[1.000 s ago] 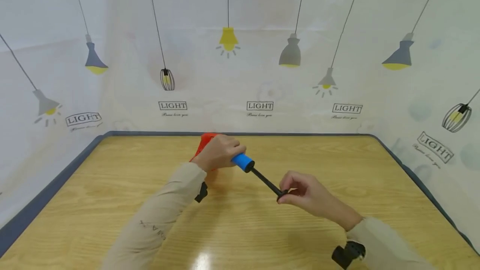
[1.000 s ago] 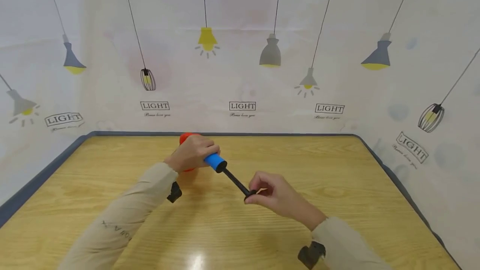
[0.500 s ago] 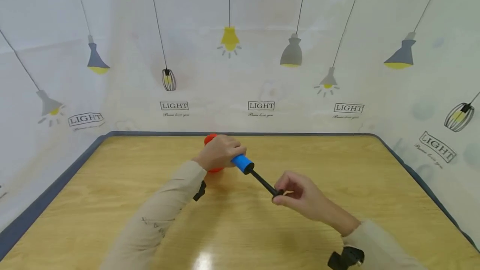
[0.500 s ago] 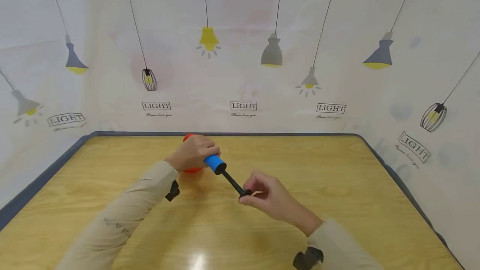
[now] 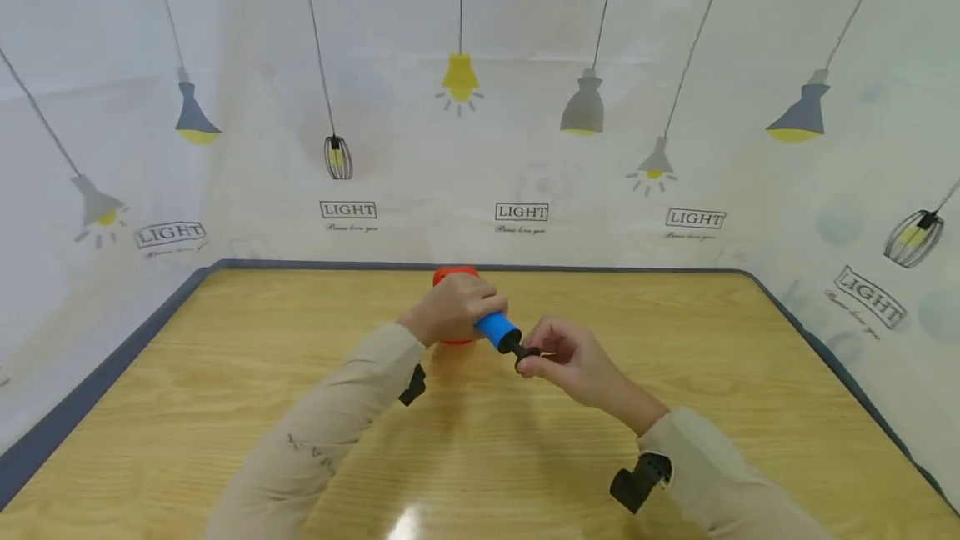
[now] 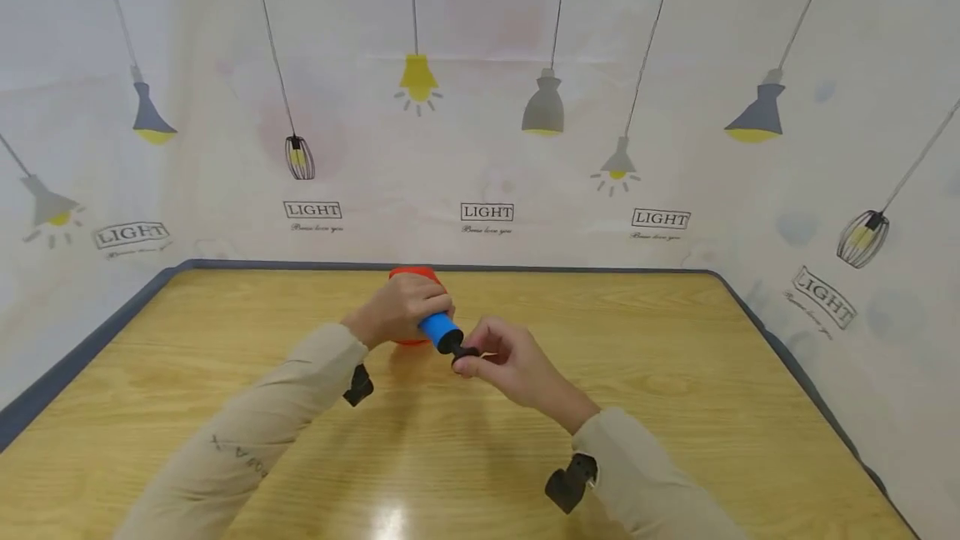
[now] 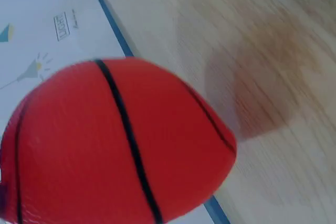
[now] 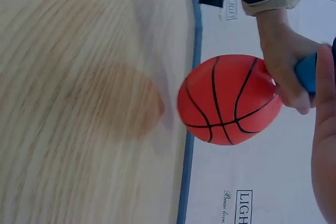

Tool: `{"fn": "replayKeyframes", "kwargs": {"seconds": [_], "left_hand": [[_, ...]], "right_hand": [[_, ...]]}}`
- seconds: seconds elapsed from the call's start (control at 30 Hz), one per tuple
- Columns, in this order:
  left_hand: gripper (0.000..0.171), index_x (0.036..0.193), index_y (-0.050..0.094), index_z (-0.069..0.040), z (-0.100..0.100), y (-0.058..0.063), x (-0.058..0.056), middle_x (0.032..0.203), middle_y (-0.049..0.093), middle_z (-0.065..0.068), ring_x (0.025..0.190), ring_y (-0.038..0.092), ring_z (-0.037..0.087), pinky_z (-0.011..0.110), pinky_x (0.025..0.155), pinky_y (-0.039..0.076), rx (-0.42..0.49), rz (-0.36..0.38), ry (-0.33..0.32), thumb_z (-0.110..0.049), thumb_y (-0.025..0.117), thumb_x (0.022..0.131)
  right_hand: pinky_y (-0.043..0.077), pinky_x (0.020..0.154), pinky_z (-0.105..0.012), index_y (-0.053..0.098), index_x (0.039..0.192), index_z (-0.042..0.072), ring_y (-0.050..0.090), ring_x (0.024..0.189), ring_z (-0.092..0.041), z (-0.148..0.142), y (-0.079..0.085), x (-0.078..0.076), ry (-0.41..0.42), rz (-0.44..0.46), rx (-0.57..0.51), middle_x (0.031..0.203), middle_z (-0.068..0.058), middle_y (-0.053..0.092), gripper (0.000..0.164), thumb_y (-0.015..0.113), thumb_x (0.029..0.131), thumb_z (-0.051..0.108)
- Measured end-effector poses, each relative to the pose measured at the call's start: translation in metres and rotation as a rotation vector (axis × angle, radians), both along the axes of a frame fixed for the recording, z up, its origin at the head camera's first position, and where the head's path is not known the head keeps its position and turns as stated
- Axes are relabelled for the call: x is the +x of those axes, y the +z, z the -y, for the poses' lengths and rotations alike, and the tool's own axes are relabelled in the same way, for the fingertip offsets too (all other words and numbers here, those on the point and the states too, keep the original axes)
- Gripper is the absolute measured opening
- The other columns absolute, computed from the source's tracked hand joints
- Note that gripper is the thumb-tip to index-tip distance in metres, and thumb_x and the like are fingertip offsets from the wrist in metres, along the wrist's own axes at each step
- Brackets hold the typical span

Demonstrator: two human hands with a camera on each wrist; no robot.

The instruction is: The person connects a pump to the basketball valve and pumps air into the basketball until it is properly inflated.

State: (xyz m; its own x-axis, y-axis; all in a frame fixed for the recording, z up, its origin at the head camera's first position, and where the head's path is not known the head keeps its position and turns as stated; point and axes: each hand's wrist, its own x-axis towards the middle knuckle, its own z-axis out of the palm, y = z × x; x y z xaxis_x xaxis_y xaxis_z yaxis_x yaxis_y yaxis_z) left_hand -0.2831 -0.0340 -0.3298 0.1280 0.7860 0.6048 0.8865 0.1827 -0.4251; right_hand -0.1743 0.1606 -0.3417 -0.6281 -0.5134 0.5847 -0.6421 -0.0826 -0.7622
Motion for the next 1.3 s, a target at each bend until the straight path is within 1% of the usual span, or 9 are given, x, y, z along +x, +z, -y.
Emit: {"fn": "replayKeyframes", "kwargs": {"seconds": [0.13,0.3,0.37,0.5,0.7,0.9,1.07,1.17,1.3], "left_hand": [[0.024,0.074,0.051,-0.011,0.003,-0.002,-0.003,0.059,0.053,-0.002,0.051,0.051,0.010,0.022,0.054,0.046,-0.005,0.014,0.004,-0.014,0.074,0.066],[0.025,0.075,0.054,-0.011,0.016,0.001,-0.009,0.063,0.058,-0.001,0.054,0.055,0.011,0.024,0.057,0.048,-0.028,0.044,0.054,-0.015,0.076,0.064],[0.024,0.075,0.055,-0.011,0.017,0.005,-0.010,0.064,0.058,0.000,0.055,0.055,0.011,0.024,0.057,0.049,-0.023,0.058,0.063,-0.015,0.076,0.064],[0.022,0.076,0.056,-0.011,0.010,0.013,-0.009,0.063,0.058,0.000,0.054,0.055,0.011,0.024,0.056,0.049,-0.002,0.075,0.061,-0.015,0.075,0.066],[0.019,0.076,0.056,-0.009,-0.002,0.013,-0.005,0.063,0.057,0.000,0.053,0.054,0.010,0.022,0.056,0.048,0.009,0.099,0.038,-0.015,0.073,0.068],[0.021,0.074,0.054,-0.010,0.003,0.009,-0.011,0.062,0.056,0.000,0.051,0.053,0.011,0.023,0.054,0.047,0.004,0.065,0.037,-0.015,0.073,0.068],[0.023,0.074,0.056,-0.009,0.016,0.008,-0.016,0.064,0.060,0.000,0.056,0.057,0.012,0.025,0.058,0.049,0.034,0.111,0.064,-0.010,0.075,0.062],[0.024,0.075,0.056,-0.009,0.015,0.007,-0.014,0.065,0.059,0.000,0.055,0.056,0.012,0.025,0.057,0.049,0.026,0.114,0.059,-0.010,0.076,0.062],[0.020,0.076,0.056,-0.009,0.002,0.006,-0.007,0.064,0.058,0.000,0.053,0.055,0.011,0.023,0.055,0.048,0.024,0.093,0.005,-0.010,0.073,0.065]], "right_hand": [[0.051,0.061,-0.031,0.050,0.087,-0.005,0.060,0.069,-0.012,-0.002,-0.001,0.008,-0.064,0.044,-0.008,0.082,-0.011,0.057,0.010,0.058,0.081,-0.001],[0.051,0.060,-0.028,0.048,0.086,-0.004,0.060,0.074,-0.010,-0.019,0.008,0.035,0.002,0.110,-0.015,0.088,-0.004,0.057,0.009,0.056,0.082,-0.005],[0.050,0.059,-0.026,0.047,0.086,-0.004,0.060,0.075,-0.010,-0.025,0.010,0.038,0.052,0.087,-0.036,0.090,-0.003,0.056,0.009,0.055,0.082,-0.005],[0.051,0.059,-0.026,0.047,0.085,-0.006,0.060,0.074,-0.010,-0.021,0.014,0.021,0.062,-0.008,-0.077,0.088,-0.003,0.057,0.009,0.054,0.083,-0.002],[0.051,0.061,-0.029,0.048,0.085,-0.010,0.061,0.070,-0.009,-0.001,0.010,-0.009,-0.046,-0.059,-0.106,0.080,-0.007,0.059,0.017,0.057,0.082,0.004],[0.051,0.064,-0.031,0.050,0.088,-0.004,0.061,0.072,-0.011,-0.003,0.011,0.005,-0.066,0.088,-0.089,0.082,-0.003,0.060,0.010,0.057,0.082,0.001],[0.051,0.065,-0.030,0.050,0.087,0.001,0.061,0.073,-0.012,-0.021,0.018,0.028,0.014,0.213,-0.084,0.086,-0.002,0.060,0.009,0.057,0.083,0.001],[0.051,0.064,-0.030,0.047,0.086,-0.004,0.061,0.074,-0.012,-0.024,0.018,0.026,0.056,0.168,-0.060,0.087,-0.001,0.059,0.009,0.055,0.084,-0.001],[0.051,0.065,-0.033,0.045,0.087,-0.008,0.062,0.075,-0.011,-0.016,0.015,0.007,0.045,0.133,-0.033,0.086,0.001,0.060,0.014,0.054,0.085,0.002]]}}
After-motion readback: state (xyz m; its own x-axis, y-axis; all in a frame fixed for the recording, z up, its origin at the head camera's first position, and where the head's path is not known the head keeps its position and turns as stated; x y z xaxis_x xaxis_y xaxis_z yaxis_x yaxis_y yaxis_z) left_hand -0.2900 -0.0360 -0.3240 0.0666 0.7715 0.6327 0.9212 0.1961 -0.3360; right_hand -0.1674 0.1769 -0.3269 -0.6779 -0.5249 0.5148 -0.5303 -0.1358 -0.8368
